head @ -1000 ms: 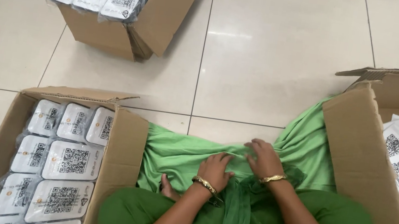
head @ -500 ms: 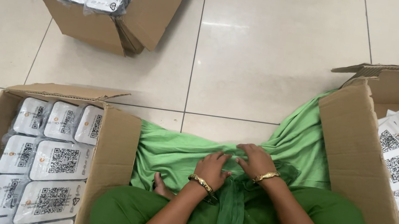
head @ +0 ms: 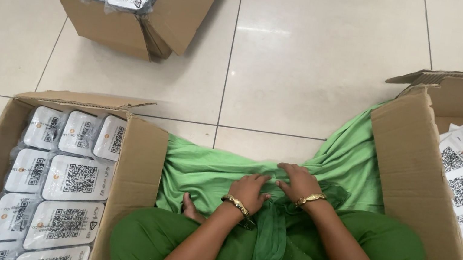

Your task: The person packs electronic devices into individual retail boxes and places them into larger shipping containers.

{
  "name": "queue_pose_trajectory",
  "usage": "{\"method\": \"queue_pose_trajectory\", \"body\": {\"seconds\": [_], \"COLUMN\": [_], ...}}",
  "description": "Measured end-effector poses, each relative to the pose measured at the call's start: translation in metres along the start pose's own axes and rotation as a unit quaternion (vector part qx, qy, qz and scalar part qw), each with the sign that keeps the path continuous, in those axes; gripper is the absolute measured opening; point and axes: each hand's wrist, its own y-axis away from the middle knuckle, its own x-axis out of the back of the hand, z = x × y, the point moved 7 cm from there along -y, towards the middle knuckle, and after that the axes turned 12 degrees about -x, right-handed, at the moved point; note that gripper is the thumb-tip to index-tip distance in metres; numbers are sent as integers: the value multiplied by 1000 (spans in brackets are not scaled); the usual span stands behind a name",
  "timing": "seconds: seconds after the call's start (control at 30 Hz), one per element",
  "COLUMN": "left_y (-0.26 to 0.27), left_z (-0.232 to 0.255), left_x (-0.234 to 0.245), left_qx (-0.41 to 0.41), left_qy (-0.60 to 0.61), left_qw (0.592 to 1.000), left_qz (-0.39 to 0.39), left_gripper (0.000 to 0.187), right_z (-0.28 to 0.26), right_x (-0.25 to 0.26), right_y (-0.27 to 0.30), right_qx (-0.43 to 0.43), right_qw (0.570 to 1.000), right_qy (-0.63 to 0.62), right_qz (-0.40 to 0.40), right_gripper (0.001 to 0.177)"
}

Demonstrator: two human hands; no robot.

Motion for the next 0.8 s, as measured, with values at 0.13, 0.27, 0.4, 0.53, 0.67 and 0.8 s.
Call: {"method": "queue_pose_trajectory", "body": {"seconds": [0.13, 0.27, 0.4, 0.53, 0.67, 0.8], "left_y": [-1, 1, -1, -4, -4, -5], "left_z": [-1, 7, 14, 11, 12, 14], "left_x": [-2, 13, 33, 35, 34, 40], "left_qx": [-2, 2, 17, 7, 11, -1], "left_qy": [-4, -3, 13, 25, 35, 55], "left_qw": [1000, 1000, 999, 995, 992, 988], "left_qz": [7, 12, 37, 96, 118, 147], "left_gripper": [57, 56, 51, 46, 44, 43], "right_z": [0, 1, 3, 11, 25, 0], "right_x": [-2, 18, 72, 111, 153, 201], "right_y": [-1, 6, 19, 4, -71, -139], "right_qx": [-15, 28, -50, -96, -173, -231], "right_qw": [1000, 999, 983, 973, 965, 953], "right_qy": [2, -43, -177, -198, -188, -129], "right_qz": [-20, 9, 17, 62, 55, 144], "right_gripper": [59, 57, 50, 52, 72, 89]}}
